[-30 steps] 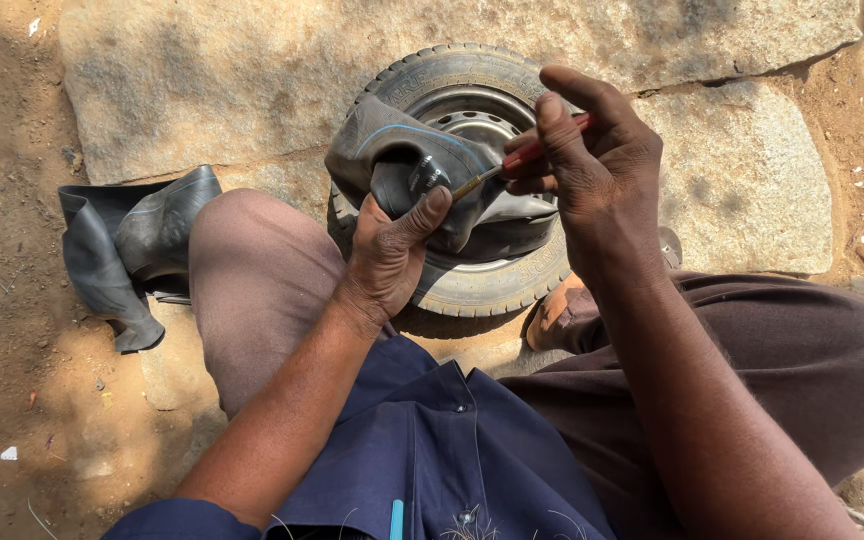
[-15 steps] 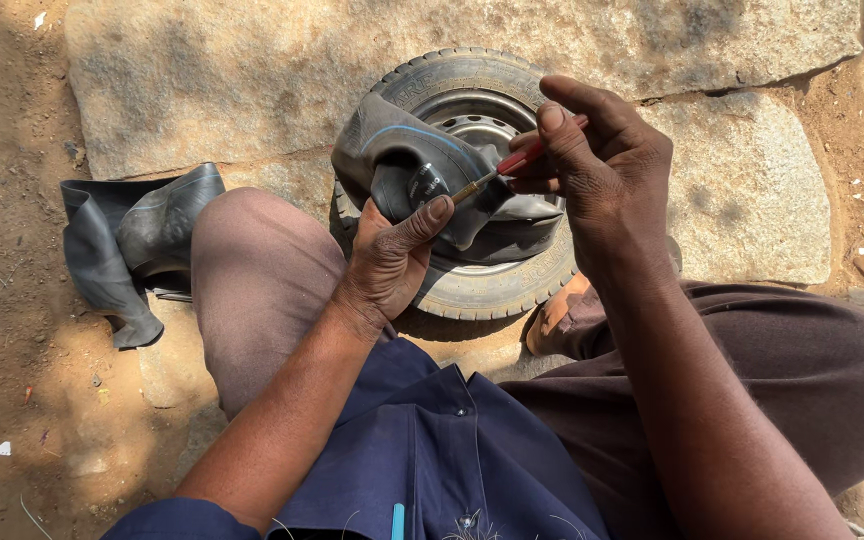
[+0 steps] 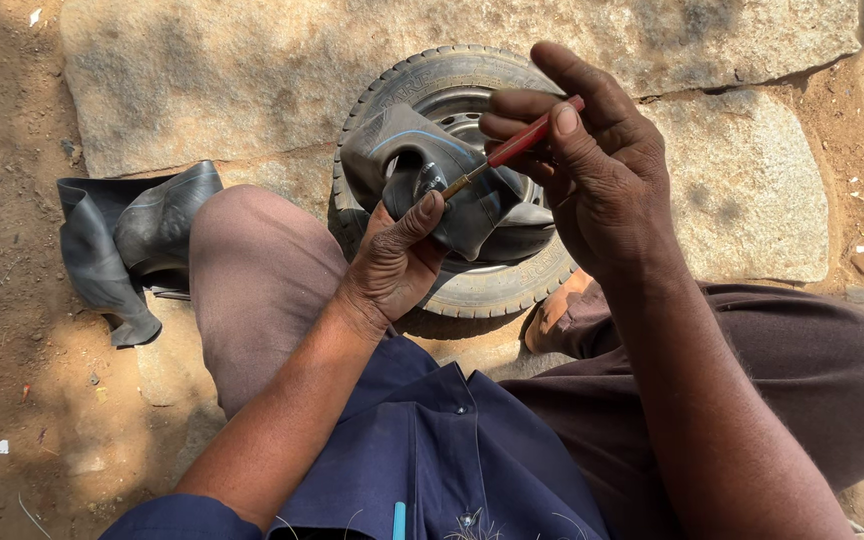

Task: The person removes an inner tube from a tire, inspects it, and uses a tool to manipulate the valve stem area. The person then places the inner tube back into the tire.

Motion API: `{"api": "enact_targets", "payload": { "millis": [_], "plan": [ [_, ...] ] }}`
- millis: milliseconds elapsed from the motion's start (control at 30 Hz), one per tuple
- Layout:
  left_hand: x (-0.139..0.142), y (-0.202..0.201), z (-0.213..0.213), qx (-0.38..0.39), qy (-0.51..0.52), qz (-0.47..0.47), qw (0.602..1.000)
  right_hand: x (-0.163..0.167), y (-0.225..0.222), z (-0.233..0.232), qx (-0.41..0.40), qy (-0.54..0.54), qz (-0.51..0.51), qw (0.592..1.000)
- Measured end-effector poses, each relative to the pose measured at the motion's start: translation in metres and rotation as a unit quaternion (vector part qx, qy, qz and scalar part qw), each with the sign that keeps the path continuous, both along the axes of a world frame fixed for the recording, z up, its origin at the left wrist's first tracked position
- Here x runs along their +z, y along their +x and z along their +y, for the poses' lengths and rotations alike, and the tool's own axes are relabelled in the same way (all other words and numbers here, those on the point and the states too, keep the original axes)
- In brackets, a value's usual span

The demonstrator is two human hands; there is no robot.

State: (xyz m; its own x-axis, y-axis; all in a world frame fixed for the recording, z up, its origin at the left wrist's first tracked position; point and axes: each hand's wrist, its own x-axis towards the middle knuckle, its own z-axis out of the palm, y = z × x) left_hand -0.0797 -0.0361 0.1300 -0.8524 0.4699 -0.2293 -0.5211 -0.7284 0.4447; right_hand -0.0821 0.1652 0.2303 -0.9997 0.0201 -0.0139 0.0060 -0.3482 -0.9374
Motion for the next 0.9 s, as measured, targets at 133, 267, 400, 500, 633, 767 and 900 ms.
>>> {"api": "enact_targets", "payload": {
  "millis": [133, 267, 400, 500, 633, 767, 900],
  "plan": [
    [-0.003, 0.002, 0.002, -0.016, 0.014, -0.004, 1.000, 0.000, -0.001, 0.000, -0.021, 0.060, 0.020, 0.998],
    [-0.006, 0.002, 0.003, -0.027, 0.029, -0.005, 0.999, 0.000, 0.001, 0.004, 0.025, -0.118, -0.023, 0.992],
    [-0.008, 0.005, 0.003, -0.043, 0.055, -0.003, 0.998, -0.005, 0.001, 0.004, 0.010, -0.032, 0.030, 0.999],
    [-0.005, 0.003, 0.003, -0.030, 0.036, -0.010, 0.999, -0.007, 0.003, 0.004, 0.005, -0.083, -0.015, 0.996],
    [0.004, 0.001, 0.008, -0.035, 0.035, -0.010, 0.999, -0.004, 0.001, 0.010, 0.030, -0.047, 0.003, 0.998],
    [0.009, 0.001, 0.019, -0.025, -0.046, 0.052, 0.997, 0.004, -0.003, 0.015, -0.040, 0.023, -0.035, 0.998],
    [0.013, -0.001, 0.011, -0.027, -0.028, 0.034, 0.999, 0.009, 0.004, 0.012, 0.027, -0.058, 0.031, 0.997]
  ]
}}
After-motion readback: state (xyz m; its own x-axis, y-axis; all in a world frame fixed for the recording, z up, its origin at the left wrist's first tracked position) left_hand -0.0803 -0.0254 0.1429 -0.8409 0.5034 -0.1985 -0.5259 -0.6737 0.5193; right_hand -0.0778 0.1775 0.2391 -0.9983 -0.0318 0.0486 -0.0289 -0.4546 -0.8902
